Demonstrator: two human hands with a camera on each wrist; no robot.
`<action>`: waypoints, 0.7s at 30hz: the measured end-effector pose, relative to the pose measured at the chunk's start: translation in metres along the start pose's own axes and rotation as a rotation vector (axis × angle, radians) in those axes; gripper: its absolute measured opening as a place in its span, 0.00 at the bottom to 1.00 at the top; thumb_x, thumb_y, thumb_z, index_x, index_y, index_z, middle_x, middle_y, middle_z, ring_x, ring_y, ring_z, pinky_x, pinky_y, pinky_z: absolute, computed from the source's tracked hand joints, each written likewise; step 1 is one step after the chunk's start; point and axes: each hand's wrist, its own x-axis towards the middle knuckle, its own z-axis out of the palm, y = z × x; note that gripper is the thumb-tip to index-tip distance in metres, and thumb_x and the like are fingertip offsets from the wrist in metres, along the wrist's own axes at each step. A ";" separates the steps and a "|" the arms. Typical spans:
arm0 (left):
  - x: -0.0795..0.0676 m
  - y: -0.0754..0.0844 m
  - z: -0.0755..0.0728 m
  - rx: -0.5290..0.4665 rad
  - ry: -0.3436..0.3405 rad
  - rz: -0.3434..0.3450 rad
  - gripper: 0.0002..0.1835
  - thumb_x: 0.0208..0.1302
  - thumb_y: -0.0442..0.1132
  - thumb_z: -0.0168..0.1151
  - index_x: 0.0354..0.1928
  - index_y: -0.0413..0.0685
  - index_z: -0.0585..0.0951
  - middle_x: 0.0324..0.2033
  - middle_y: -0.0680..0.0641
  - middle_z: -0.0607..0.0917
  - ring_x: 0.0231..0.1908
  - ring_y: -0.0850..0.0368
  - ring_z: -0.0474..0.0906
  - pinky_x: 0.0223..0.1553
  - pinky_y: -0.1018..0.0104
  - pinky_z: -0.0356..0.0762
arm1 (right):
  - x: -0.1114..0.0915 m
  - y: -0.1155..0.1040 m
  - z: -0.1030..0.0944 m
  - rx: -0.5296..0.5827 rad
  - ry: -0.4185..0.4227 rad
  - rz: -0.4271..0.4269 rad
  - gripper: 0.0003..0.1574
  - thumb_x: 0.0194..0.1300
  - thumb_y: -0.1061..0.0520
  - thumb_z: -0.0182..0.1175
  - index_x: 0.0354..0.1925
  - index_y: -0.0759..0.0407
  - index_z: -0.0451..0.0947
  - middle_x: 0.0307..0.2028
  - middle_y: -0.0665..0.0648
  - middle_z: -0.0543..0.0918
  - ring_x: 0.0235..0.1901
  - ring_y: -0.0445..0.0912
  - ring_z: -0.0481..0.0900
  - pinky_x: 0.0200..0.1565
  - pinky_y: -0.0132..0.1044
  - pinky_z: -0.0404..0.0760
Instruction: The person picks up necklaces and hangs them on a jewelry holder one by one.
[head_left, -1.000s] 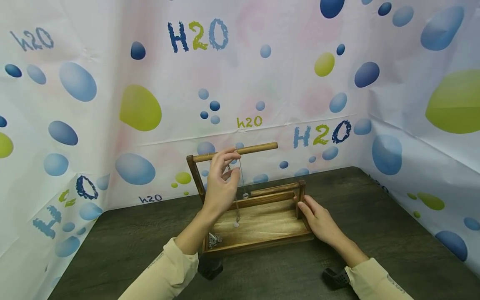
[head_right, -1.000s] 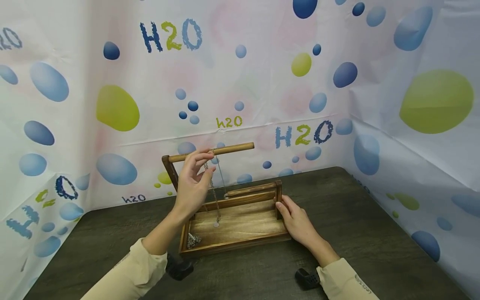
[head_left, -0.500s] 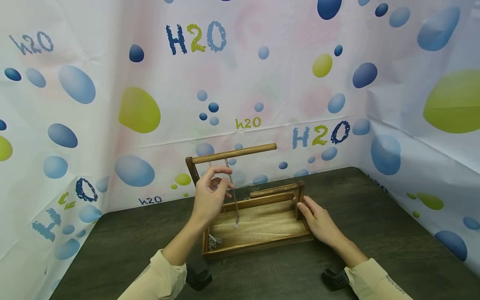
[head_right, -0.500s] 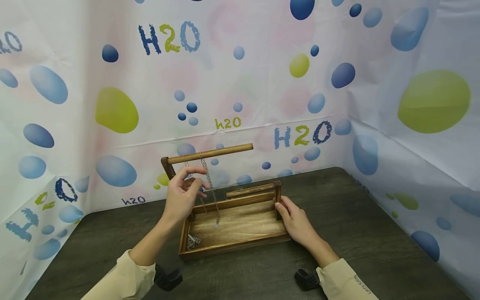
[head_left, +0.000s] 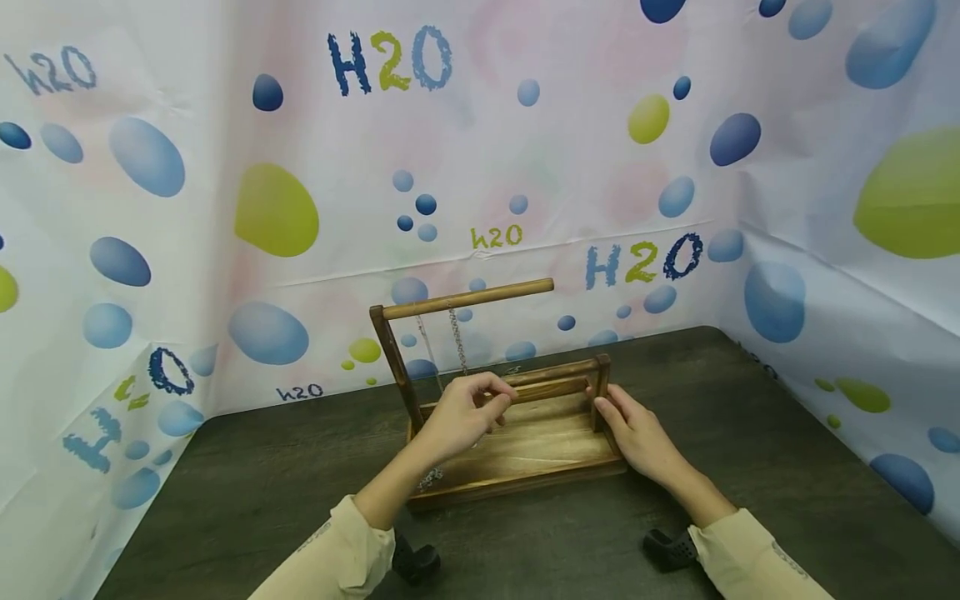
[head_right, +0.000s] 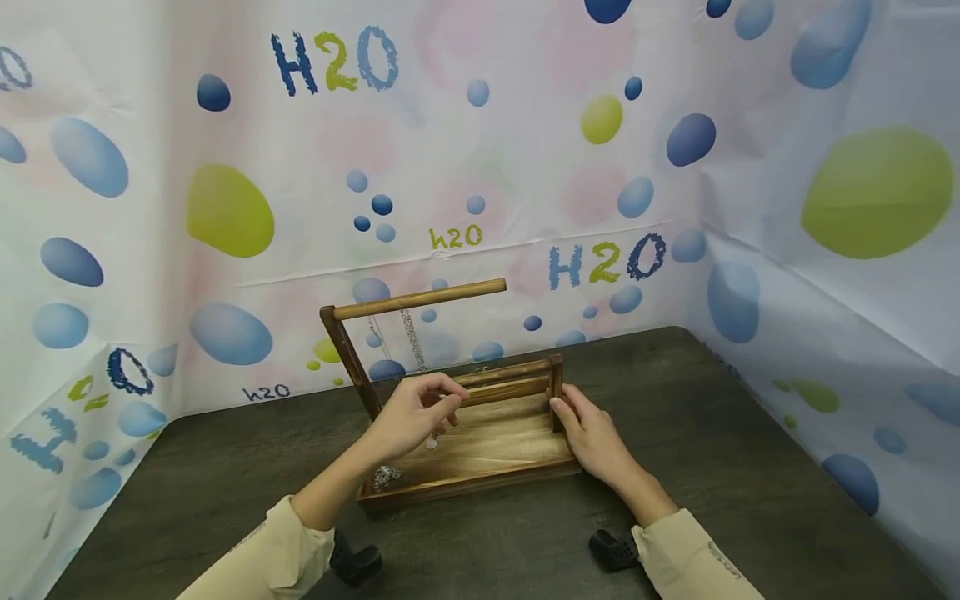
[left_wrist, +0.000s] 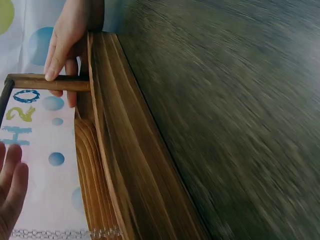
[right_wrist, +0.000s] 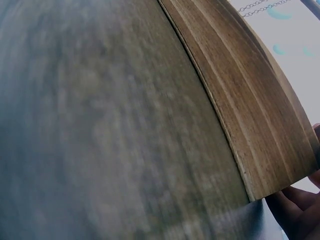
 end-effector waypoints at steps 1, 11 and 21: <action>0.002 -0.001 0.001 -0.001 0.006 -0.002 0.08 0.76 0.39 0.57 0.47 0.49 0.85 0.35 0.48 0.85 0.28 0.54 0.81 0.29 0.58 0.82 | 0.000 0.000 0.001 0.002 -0.001 -0.003 0.23 0.82 0.49 0.46 0.64 0.61 0.72 0.56 0.66 0.81 0.55 0.62 0.79 0.50 0.61 0.78; 0.007 -0.018 0.007 -0.021 -0.057 -0.072 0.10 0.75 0.37 0.58 0.47 0.45 0.87 0.34 0.48 0.84 0.33 0.42 0.80 0.34 0.51 0.84 | 0.003 0.001 -0.004 -0.020 0.006 -0.019 0.19 0.82 0.50 0.46 0.57 0.62 0.74 0.41 0.60 0.81 0.39 0.53 0.76 0.40 0.48 0.74; 0.042 -0.031 0.035 -0.042 -0.042 -0.148 0.15 0.75 0.33 0.55 0.58 0.36 0.82 0.53 0.36 0.84 0.42 0.45 0.82 0.33 0.68 0.74 | 0.001 0.000 -0.002 0.000 -0.016 -0.001 0.21 0.82 0.50 0.46 0.60 0.61 0.73 0.47 0.63 0.83 0.44 0.54 0.79 0.42 0.50 0.77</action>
